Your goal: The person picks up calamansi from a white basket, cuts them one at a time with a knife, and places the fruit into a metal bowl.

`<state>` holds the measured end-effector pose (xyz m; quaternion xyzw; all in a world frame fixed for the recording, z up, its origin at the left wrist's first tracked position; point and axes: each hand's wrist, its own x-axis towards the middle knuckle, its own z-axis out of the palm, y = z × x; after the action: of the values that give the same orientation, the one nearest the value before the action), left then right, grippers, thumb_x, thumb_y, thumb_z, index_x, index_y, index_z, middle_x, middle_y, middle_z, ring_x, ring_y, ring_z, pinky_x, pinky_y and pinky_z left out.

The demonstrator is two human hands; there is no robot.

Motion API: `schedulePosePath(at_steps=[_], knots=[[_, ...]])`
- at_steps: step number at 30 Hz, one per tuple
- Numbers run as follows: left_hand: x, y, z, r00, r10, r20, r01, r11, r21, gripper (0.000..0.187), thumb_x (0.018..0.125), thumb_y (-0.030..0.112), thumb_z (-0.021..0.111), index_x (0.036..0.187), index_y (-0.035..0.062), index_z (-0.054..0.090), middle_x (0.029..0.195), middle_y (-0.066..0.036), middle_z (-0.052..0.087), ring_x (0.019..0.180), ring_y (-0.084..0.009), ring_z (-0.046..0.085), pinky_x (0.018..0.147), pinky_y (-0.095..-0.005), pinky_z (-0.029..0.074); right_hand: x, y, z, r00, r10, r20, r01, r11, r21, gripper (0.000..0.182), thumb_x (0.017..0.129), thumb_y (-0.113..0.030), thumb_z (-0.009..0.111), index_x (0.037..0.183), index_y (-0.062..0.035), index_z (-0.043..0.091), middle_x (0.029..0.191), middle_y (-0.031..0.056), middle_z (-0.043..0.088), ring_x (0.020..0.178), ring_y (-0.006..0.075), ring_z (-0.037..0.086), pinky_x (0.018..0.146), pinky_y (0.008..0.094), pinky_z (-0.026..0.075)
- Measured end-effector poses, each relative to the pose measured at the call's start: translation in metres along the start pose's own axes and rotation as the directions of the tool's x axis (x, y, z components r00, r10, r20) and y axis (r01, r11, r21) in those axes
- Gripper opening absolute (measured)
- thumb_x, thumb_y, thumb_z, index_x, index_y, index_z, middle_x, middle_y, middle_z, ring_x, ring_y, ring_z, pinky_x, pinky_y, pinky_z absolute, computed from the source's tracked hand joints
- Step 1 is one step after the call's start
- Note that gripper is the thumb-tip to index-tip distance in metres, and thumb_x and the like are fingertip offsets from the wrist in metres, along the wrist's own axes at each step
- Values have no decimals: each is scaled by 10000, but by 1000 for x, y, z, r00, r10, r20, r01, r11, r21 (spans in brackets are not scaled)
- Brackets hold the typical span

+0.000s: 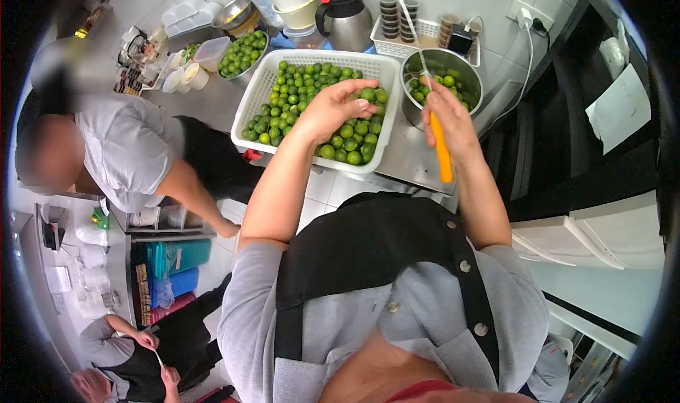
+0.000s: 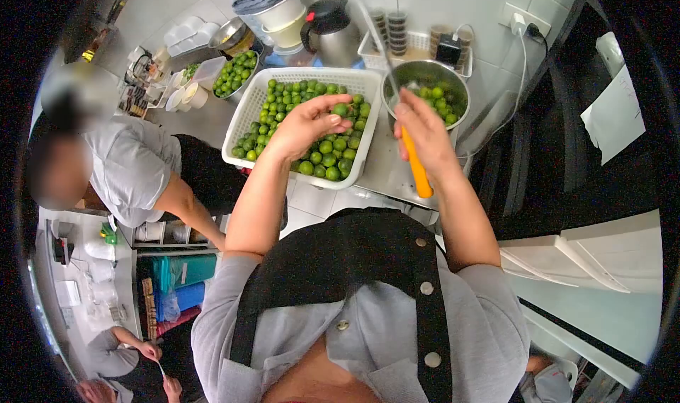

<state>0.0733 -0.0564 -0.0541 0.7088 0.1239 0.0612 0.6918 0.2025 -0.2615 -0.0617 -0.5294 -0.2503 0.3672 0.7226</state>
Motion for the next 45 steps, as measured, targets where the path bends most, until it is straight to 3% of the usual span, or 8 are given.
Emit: schedulePosePath(at_steps=[1, 7, 15, 22, 27, 35, 40, 45], knots=[[-9, 3, 3, 1000, 3, 19, 3, 947, -321, 427, 862, 89, 621, 1268, 23, 507, 1038, -56, 625, 958, -143, 603, 859, -281, 476, -2, 1, 5, 998, -9, 61, 9, 1000, 4, 644, 911, -317, 560, 1392, 16, 294, 729, 34, 517, 483, 96, 470, 430, 218, 376], [-29, -8, 5, 998, 57, -38, -68, 750, -657, 498, 871, 103, 625, 1326, 24, 440, 1054, -27, 616, 922, -139, 596, 815, -258, 484, -9, 9, 45, 924, 16, 382, -14, 1000, -6, 641, 902, -256, 589, 1421, -57, 270, 735, 56, 509, 492, 83, 464, 407, 205, 365], [-46, -29, -3, 959, 160, -235, -262, 815, -517, 218, 868, 48, 605, 1075, 9, 553, 921, -42, 617, 817, -119, 589, 751, -255, 485, -5, 17, 78, 895, 69, 440, -61, 998, -33, 602, 908, -225, 588, 1429, -130, 301, 745, 63, 492, 451, 73, 435, 404, 208, 376], [-65, -29, -10, 919, 214, -332, -336, 866, -371, 252, 875, 101, 625, 1113, 51, 559, 973, -49, 633, 838, -125, 617, 779, -251, 502, 0, 23, 85, 902, 86, 423, -123, 991, 61, 543, 930, -301, 538, 1395, -90, 353, 714, 40, 506, 410, 88, 430, 386, 218, 353], [-76, -29, -21, 939, 141, -314, -293, 807, -512, 294, 883, 103, 612, 1160, 49, 529, 1024, -95, 628, 884, -149, 631, 812, -252, 522, 15, 15, 74, 921, 234, 310, -285, 950, 130, 554, 927, -380, 518, 1360, -60, 388, 702, 52, 519, 404, 103, 436, 378, 226, 335], [-67, -40, -23, 949, 60, -310, -243, 764, -598, 350, 895, 115, 595, 1215, 16, 491, 1030, -78, 626, 923, -165, 626, 845, -268, 526, 5, 21, 88, 915, 92, 392, -31, 987, -160, 678, 894, -247, 606, 1452, -102, 249, 709, 48, 494, 474, 83, 453, 408, 215, 379], [-58, -27, -6, 945, 27, -327, -208, 819, -535, 342, 833, -2, 605, 1164, 5, 515, 921, -52, 637, 789, -127, 611, 682, -238, 483, -2, 23, 95, 893, 134, 430, -72, 985, -157, 752, 847, -205, 665, 1412, -26, 202, 927, 109, 556, 488, 62, 451, 414, 202, 376], [-54, -24, 1, 931, 7, -365, -190, 863, -468, 389, 811, 8, 628, 1173, -38, 494, 878, -108, 639, 754, -187, 640, 653, -280, 517, -4, 22, 90, 913, 103, 394, -42, 986, -160, 713, 843, -206, 670, 1387, -43, 238, 864, 84, 549, 477, 59, 449, 408, 198, 368]])
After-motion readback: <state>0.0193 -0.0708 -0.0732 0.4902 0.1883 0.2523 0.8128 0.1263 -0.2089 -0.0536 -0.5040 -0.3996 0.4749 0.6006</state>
